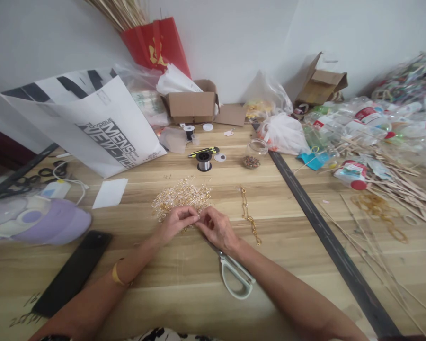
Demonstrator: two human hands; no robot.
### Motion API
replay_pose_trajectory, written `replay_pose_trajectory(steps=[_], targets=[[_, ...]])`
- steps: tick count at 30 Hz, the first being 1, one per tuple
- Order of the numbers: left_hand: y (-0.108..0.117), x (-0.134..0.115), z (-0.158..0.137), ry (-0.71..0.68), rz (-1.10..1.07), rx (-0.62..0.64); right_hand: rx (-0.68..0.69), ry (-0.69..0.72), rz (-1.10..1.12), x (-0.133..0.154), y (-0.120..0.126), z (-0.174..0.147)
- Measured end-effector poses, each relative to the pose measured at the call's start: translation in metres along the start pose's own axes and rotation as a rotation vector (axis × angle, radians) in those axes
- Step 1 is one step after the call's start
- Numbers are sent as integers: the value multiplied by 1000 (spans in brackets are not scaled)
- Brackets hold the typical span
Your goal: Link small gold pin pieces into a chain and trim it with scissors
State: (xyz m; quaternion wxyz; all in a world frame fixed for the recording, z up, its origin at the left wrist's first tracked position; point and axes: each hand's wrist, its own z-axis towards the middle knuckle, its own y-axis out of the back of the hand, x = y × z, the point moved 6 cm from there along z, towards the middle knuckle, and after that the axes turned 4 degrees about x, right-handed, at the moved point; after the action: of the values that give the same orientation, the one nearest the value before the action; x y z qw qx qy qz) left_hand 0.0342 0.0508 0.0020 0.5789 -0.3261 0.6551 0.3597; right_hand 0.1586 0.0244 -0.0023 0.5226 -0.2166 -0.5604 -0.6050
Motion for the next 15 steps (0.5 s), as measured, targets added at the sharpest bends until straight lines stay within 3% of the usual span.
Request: replay_pose_trajectory(steps=[15], targets=[[0,2,2,-109,32,-6,-58,-21,-5,0,3,1]])
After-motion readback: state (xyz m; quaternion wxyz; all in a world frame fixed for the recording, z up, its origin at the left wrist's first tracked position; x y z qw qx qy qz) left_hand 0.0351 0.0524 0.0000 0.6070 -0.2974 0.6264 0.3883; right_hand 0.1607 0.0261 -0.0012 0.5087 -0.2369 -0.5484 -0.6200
